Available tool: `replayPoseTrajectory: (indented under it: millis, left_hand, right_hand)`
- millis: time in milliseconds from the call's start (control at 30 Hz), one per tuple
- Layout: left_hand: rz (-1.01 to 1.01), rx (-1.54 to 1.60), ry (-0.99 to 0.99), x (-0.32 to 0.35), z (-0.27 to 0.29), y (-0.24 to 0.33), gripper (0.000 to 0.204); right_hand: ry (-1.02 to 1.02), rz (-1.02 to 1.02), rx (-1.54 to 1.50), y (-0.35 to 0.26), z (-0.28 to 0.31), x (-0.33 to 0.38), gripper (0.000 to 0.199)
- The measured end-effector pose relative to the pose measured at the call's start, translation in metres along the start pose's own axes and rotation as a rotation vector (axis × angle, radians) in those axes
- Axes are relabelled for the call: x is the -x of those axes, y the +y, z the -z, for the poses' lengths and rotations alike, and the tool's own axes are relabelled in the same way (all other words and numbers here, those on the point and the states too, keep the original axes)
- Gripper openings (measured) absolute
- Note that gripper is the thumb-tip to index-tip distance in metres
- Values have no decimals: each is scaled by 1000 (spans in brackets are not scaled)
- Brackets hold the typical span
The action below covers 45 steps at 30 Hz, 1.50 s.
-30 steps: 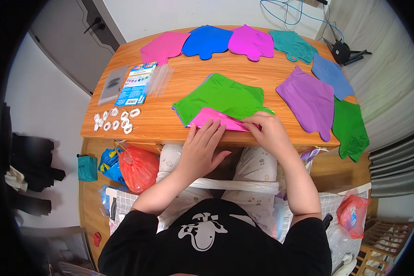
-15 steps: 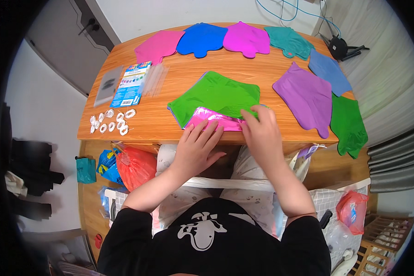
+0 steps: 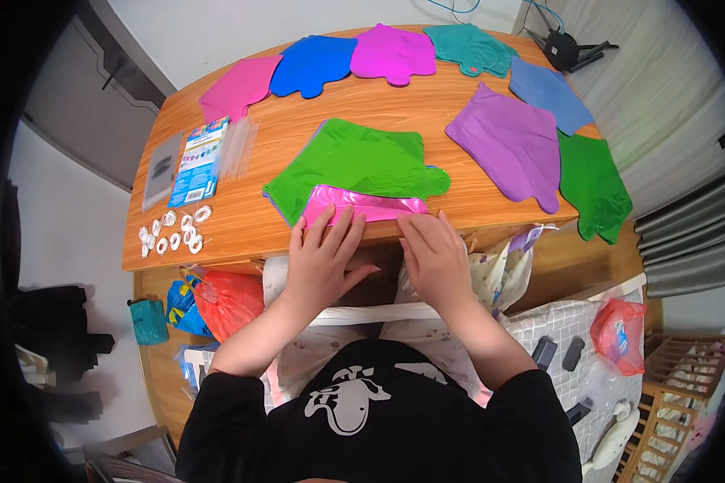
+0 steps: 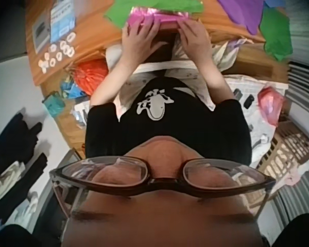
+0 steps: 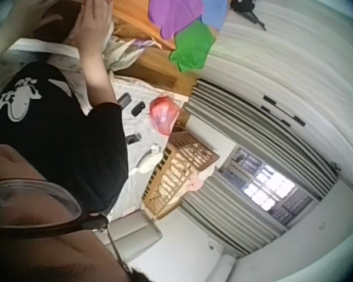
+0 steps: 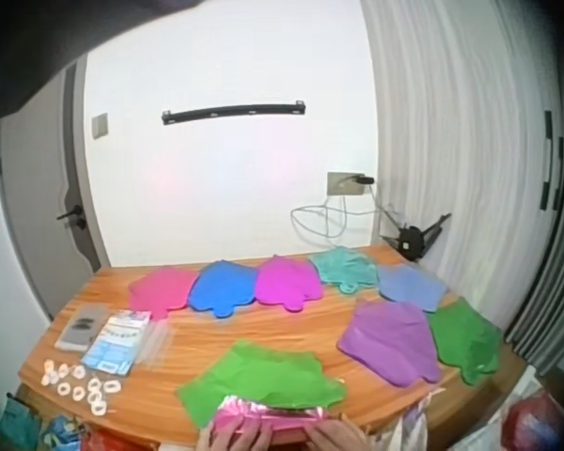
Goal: The person stacks deflated foil balloons on the desk, folds the stack into a compact shape, and inserts them into a packaging sleeve by hand.
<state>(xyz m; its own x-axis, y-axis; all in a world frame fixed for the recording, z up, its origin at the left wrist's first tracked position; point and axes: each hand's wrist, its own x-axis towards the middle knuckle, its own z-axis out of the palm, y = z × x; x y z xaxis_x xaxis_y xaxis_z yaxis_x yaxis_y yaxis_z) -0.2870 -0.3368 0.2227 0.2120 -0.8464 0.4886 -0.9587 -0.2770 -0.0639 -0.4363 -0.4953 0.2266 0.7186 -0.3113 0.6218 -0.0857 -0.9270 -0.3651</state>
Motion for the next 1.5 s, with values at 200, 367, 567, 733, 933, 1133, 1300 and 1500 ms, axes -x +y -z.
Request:
replayPoseTrajectory:
  millis: [200, 367, 567, 733, 933, 1133, 1300, 1500]
  left_hand:
    - [-9, 4, -21, -1, 4, 2, 85]
    - [0, 17, -19, -1, 7, 4, 90]
    - [12, 11, -5, -2, 10, 7, 95]
    - [8, 47, 6, -5, 6, 8, 96]
    - [37, 79, 14, 0, 8, 4, 95]
    - [25, 60, 23, 1, 8, 5, 94]
    - [16, 53, 15, 1, 9, 3, 94]
    - [15, 53, 13, 1, 10, 3, 98]
  right_hand:
    - [85, -86, 30, -2, 6, 1, 22]
    - [2, -207, 86, -5, 23, -30, 14]
    - [-53, -110, -11, 45, 6, -131, 21]
    - [-186, 171, 16, 82, -67, -197, 42]
    - [-674, -185, -354, 71, -95, -225, 51]
    - [-925, -393, -338, 60, -95, -246, 47]
    - [-960, -360, -371, 49, -82, -250, 38]
    - [-654, -87, -286, 38, -43, -229, 28]
